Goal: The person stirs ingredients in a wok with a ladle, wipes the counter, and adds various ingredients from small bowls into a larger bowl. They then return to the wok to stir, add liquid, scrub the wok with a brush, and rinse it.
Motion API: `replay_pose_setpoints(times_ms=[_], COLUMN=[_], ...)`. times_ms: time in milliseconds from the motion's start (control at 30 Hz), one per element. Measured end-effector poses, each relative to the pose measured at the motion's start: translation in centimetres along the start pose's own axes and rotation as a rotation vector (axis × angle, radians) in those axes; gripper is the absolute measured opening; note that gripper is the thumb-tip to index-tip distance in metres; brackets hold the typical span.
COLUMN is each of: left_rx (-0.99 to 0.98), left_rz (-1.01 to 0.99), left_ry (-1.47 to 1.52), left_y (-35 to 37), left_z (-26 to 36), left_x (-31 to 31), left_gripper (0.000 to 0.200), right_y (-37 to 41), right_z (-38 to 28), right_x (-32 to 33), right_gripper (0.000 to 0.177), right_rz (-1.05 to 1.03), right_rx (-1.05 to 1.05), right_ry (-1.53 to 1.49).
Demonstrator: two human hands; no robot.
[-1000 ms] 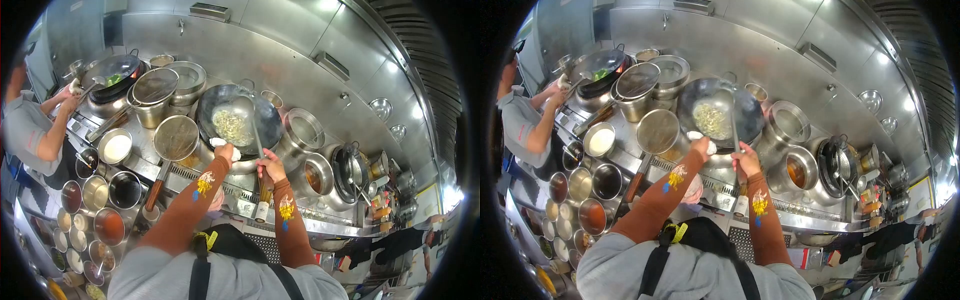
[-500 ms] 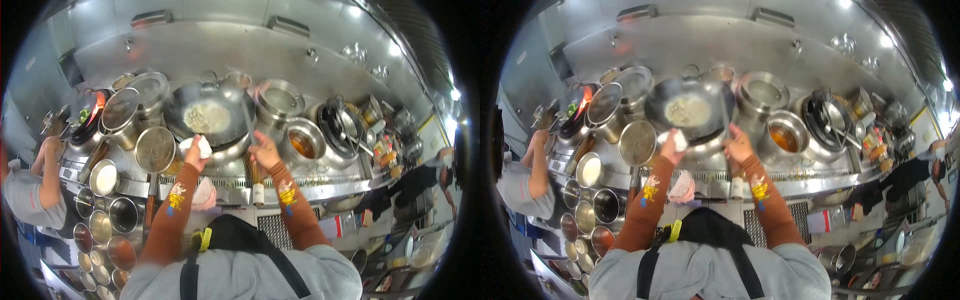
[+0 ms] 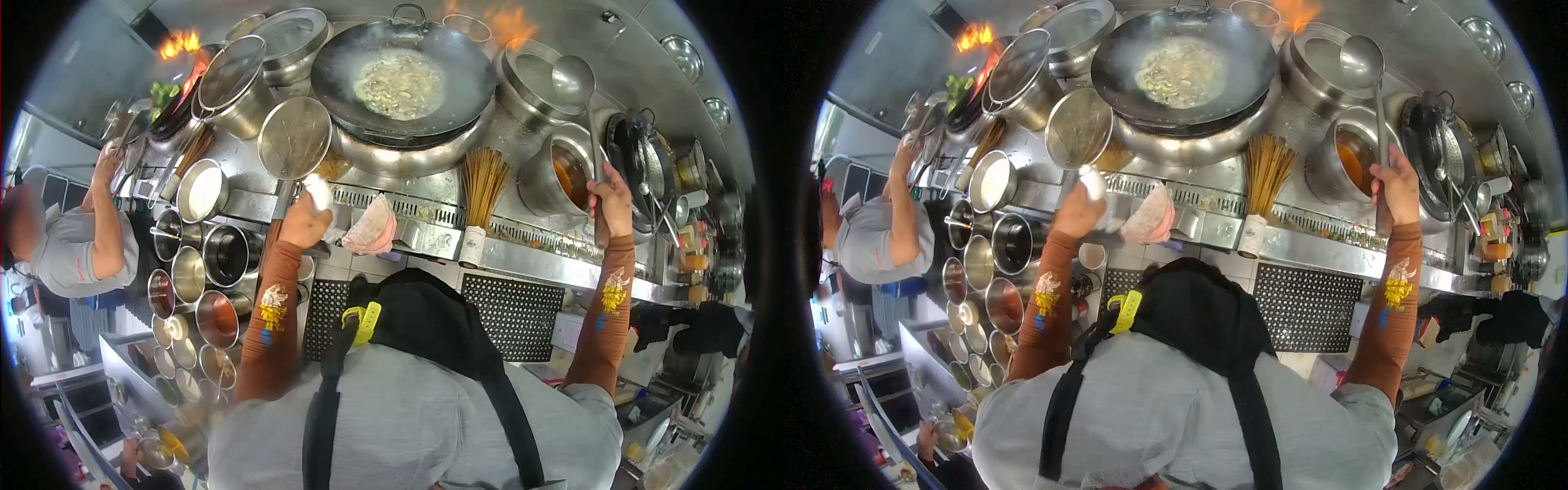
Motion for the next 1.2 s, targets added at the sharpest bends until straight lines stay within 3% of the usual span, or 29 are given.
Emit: replay_pose_setpoints(times_ms=[133,233,300,367,400,433,467,533,567,600,633,700,733,833,933,1067,1100,1200], left_rx=[-0.020,-0.103,-0.183,-0.294,-0.501,-0.705,-0.682,-0.660,-0.659,-0.722,-0.667,-0.545,-0.414,-0.206,0.225,0.169,0.148,0.032], left_rz=[-0.145,-0.181,-0.075,-0.102,-0.077,-0.051,-0.164,-0.357,-0.437,-0.343,-0.343,-0.366,-0.253,-0.251,-0.731,-0.710,-0.615,-0.413], left_ry=[-0.352,-0.655,-0.805,-0.629,-0.474,-0.317,-0.241,-0.242,-0.321,-0.317,-0.309,-0.294,-0.195,0.126,1.238,1.323,1.238,0.948], left_y=[-0.1,0.7,2.0,1.6,1.4,1.3,2.1,3.3,3.2,2.8,2.3,2.2,2.5,-0.4,-1.9,-1.3,-1.2,-1.0], left_z=[5.7,6.2,10.9,15.5,16.7,18.0,21.0,26.1,27.2,26.4,26.6,26.9,26.8,23.3,22.9,22.3,22.4,22.8], left_x=[-5.6,-11.7,-8.4,-7.4,-10.5,-13.7,-14.0,-13.8,-14.1,-16.5,-17.4,-18.7,-18.4,-19.6,-11.9,-5.3,-4.0,-0.9], left_gripper=[0.061,0.071,0.078,0.065,0.065,0.064,0.066,0.072,0.075,0.078,0.079,0.080,0.077,0.074,0.072,0.060,0.059,0.055], right_y=[-3.9,-9.3,-12.9,-17.9,-23.0,-22.6,-22.0,-27.8,-28.0,-27.6,-26.9,-23.6,-22.8,-18.9,-14.4,-7.7,-7.2,-3.2], right_z=[-1.9,-2.1,-2.3,-0.3,3.4,2.4,1.4,4.2,3.5,3.4,3.6,1.1,1.1,-0.5,-1.9,-1.5,-0.3,0.7], right_x=[0.6,1.8,1.8,2.2,3.6,2.0,0.4,2.0,2.1,1.9,1.5,0.6,0.7,0.9,0.4,-1.3,-1.3,-2.7], right_gripper=[0.061,0.058,0.047,0.031,0.024,0.021,0.019,0.015,0.014,0.014,0.014,0.025,0.026,0.030,0.024,0.011,0.011,0.011], right_rz=[0.033,0.035,0.044,0.016,0.077,0.014,-0.045,-0.232,-0.169,-0.105,-0.038,-0.103,-0.153,-0.221,-0.241,-0.226,-0.290,-0.269], right_rx=[-0.040,0.006,0.127,0.277,0.378,0.202,0.026,-0.249,-0.361,-0.464,-0.564,-0.521,-0.541,-0.510,-0.515,-0.442,-0.512,-0.439], right_ry=[0.013,0.057,0.280,0.517,0.565,0.572,0.575,0.143,-0.249,-0.643,-1.038,-1.162,-1.230,-1.286,-1.344,-1.372,-1.363,-1.269])
Point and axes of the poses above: each hand's wrist, its own y-axis away from the middle knuckle, its own x-axis out of the back of the hand, z = x × y, the point moved 1 cm from there along -y, towards the middle knuckle, and after that the axes turned 12 degrees about -y, right-handed, at the moved point
